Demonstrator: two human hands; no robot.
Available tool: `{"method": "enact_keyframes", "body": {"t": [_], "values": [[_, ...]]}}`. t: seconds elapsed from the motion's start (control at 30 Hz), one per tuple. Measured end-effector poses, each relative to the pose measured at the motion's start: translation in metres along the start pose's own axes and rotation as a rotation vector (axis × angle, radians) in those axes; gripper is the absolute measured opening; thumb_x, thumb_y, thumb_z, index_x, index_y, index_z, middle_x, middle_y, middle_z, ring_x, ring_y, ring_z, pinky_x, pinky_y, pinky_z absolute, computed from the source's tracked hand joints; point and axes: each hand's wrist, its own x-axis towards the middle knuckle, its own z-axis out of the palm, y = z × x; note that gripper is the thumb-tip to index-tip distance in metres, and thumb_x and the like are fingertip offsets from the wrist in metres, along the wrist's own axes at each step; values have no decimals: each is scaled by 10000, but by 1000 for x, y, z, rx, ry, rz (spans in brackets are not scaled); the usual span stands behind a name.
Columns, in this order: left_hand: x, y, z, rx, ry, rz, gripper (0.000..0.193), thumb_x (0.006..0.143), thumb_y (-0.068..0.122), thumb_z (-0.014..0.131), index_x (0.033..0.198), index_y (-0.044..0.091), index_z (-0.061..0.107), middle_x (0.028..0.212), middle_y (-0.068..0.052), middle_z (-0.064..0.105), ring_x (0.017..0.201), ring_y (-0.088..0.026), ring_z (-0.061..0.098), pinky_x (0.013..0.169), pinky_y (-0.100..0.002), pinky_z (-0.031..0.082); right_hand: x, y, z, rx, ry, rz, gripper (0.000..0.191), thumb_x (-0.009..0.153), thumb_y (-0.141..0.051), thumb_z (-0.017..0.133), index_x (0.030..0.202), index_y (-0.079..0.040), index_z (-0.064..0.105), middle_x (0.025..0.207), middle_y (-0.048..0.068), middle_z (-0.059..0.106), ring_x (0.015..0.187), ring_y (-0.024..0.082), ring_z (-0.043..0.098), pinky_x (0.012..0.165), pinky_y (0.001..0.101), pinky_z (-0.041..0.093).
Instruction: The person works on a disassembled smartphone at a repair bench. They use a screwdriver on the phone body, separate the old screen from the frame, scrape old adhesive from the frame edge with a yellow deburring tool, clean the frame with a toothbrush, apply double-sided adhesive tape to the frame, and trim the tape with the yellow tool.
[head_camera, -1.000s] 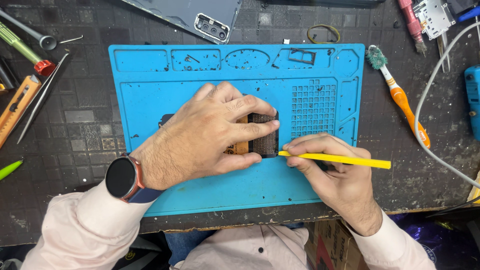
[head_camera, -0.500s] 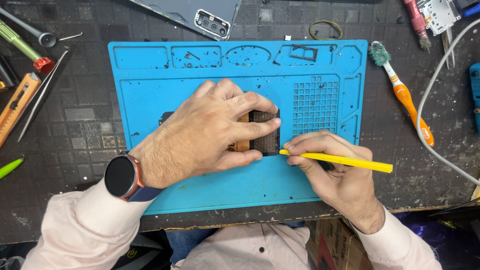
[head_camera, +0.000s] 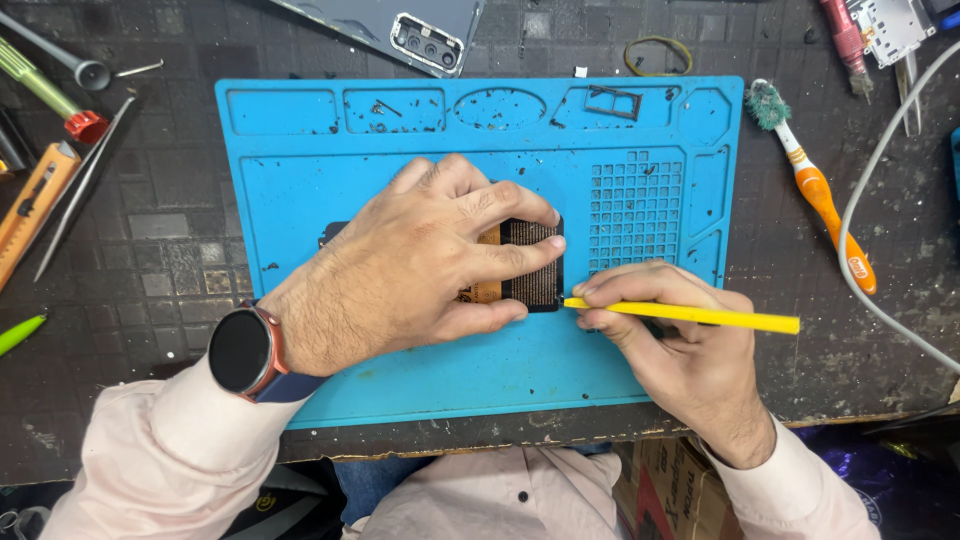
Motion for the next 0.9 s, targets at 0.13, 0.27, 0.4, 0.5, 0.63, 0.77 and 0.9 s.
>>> {"method": "enact_keyframes", "body": {"t": [0.13, 0.27, 0.4, 0.5, 0.63, 0.77, 0.9], "values": [[0, 0, 0, -17, -3, -7, 452, 808, 340, 829, 1220, 189, 717, 1305, 21, 594, 1096, -255, 563, 936, -446, 450, -2, 2, 1, 85, 17, 63, 139, 917, 20, 726, 1053, 17, 699, 1070, 141, 747, 890, 156, 763, 805, 265, 639], [0, 0, 0, -11, 4, 0, 454, 801, 339, 834, 1215, 189, 723, 1302, 14, 594, 1105, -259, 563, 939, -448, 449, -2, 3, 1, 114, 24, 71, 138, 920, 26, 725, 1055, 19, 699, 1069, 144, 745, 897, 158, 763, 810, 263, 640], [0, 1, -1, -20, 0, -7, 460, 800, 336, 836, 1219, 183, 724, 1303, 10, 595, 1098, -260, 563, 938, -449, 450, -1, 3, 1, 105, 16, 56, 144, 912, 23, 734, 1052, 20, 701, 1065, 144, 747, 908, 160, 762, 817, 264, 641], [-1, 1, -1, -14, 0, -8, 457, 796, 338, 836, 1212, 185, 726, 1301, 13, 595, 1096, -258, 565, 940, -449, 452, -1, 2, 2, 76, 14, 31, 145, 907, 11, 744, 1046, 14, 704, 1049, 136, 753, 911, 158, 760, 818, 262, 634], [-1, 1, -1, -16, 0, -10, 451, 798, 335, 835, 1209, 185, 726, 1300, 16, 596, 1101, -257, 567, 936, -447, 452, -1, 1, 1, 20, 16, -1, 148, 900, 0, 760, 1040, 8, 712, 1018, 127, 760, 937, 163, 756, 836, 267, 620], [-1, 1, -1, -19, 2, -8, 448, 800, 335, 834, 1209, 186, 725, 1301, 17, 595, 1100, -256, 566, 939, -447, 453, -1, 0, 2, 32, 19, 16, 145, 901, -3, 760, 1038, 7, 715, 1016, 126, 763, 935, 162, 756, 834, 267, 620], [0, 0, -1, -11, -8, -8, 448, 798, 337, 836, 1203, 180, 724, 1298, 18, 595, 1090, -258, 562, 925, -447, 448, 0, 0, 2, 23, 19, 9, 148, 897, 1, 762, 1036, 9, 715, 1014, 129, 763, 941, 170, 756, 836, 272, 620]]}}
